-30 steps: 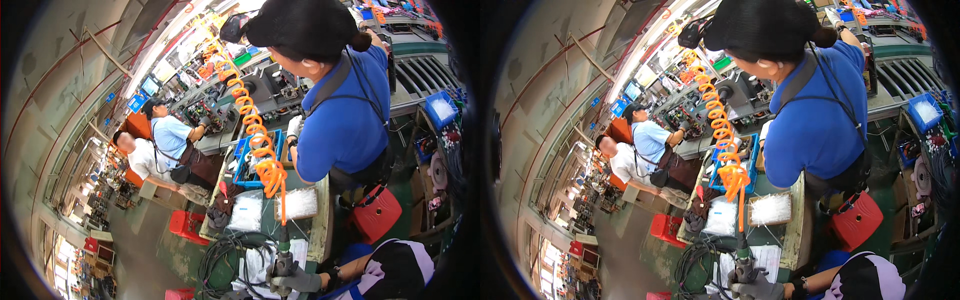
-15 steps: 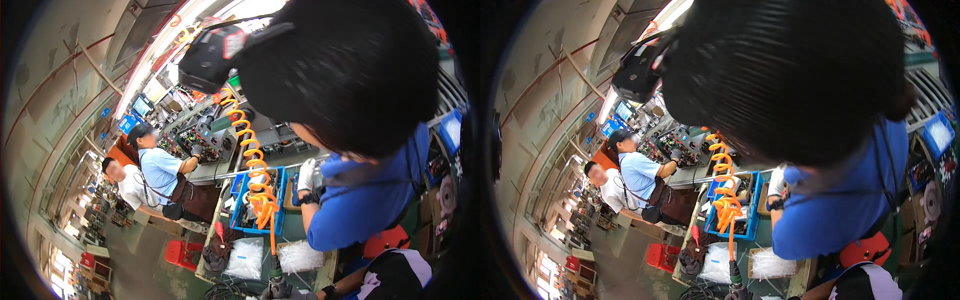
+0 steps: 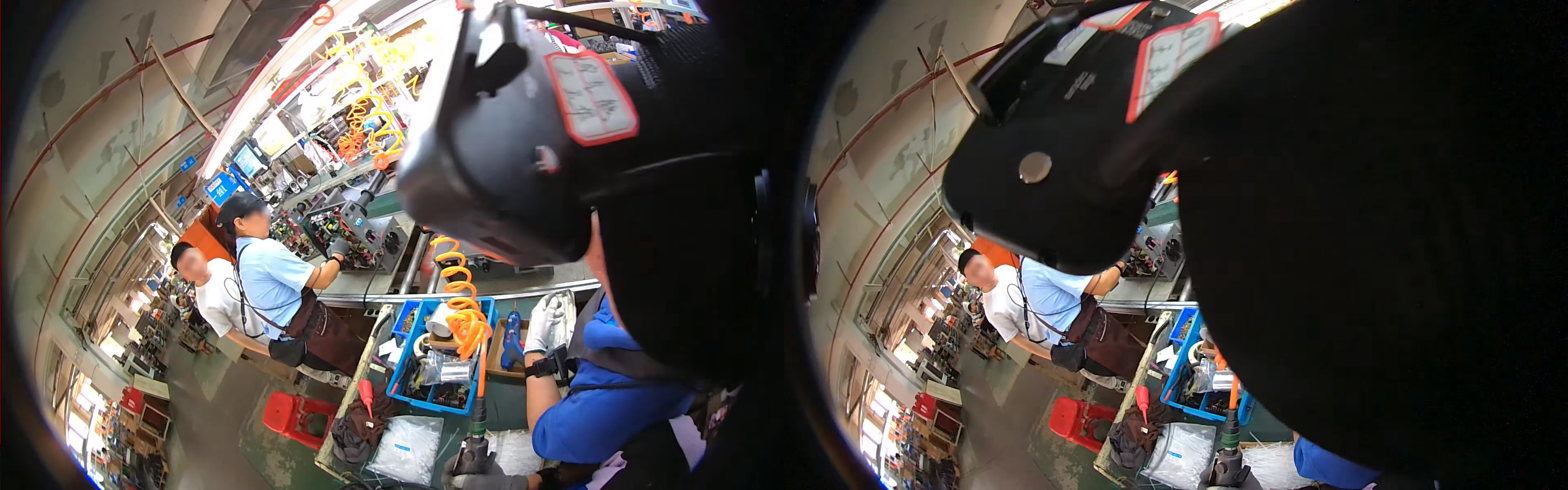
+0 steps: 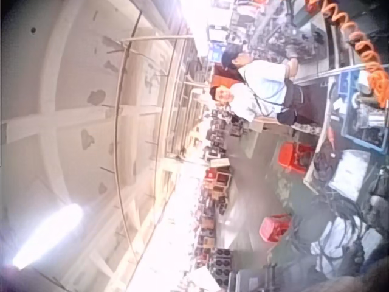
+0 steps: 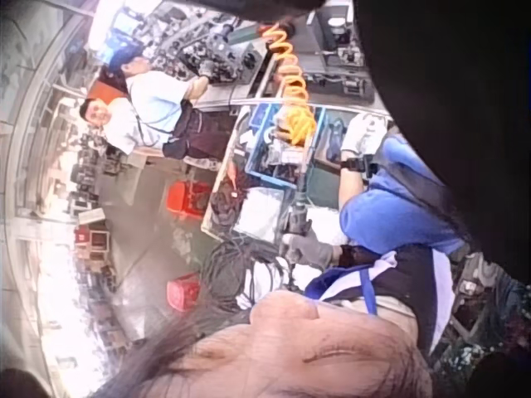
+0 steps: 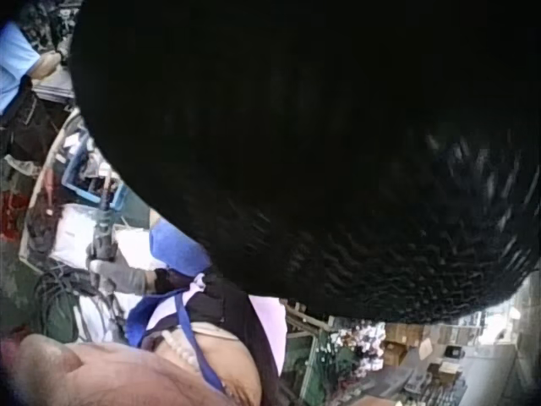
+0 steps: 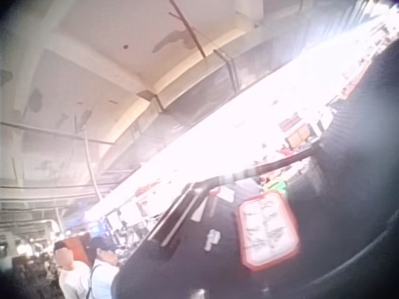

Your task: Assembling and wiring components within an electrical inverter or power control unit.

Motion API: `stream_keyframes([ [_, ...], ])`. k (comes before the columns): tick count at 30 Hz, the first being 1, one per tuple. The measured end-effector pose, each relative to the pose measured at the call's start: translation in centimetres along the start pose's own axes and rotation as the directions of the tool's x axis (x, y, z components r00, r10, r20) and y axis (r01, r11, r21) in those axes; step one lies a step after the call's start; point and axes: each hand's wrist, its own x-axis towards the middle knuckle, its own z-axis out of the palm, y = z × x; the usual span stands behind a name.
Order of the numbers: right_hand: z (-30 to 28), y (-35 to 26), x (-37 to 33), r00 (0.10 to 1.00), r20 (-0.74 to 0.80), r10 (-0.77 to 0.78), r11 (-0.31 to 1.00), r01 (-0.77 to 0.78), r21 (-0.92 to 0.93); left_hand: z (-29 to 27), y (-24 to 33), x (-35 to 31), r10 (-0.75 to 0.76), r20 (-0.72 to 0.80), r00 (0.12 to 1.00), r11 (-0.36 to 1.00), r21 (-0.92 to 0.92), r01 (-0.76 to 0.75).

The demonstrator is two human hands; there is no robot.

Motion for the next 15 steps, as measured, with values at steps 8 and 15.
stream_keyframes([
  [8, -0.1, 0.0, 1.7, 1.0, 0.003, 0.014, 0.999, -0.014, 0.03, 0.2, 1.3, 0.8, 0.02, -0.001, 1.0, 0.999, 0.048, -0.02],
  [15, -0.2, -0.4, 1.9, 0.999, -0.001, 0.039, 0.997, -0.039, 0.068, 0.5, 1.6, 0.9, 0.028, -0.018, 0.999, 0.995, 0.091, -0.026],
])
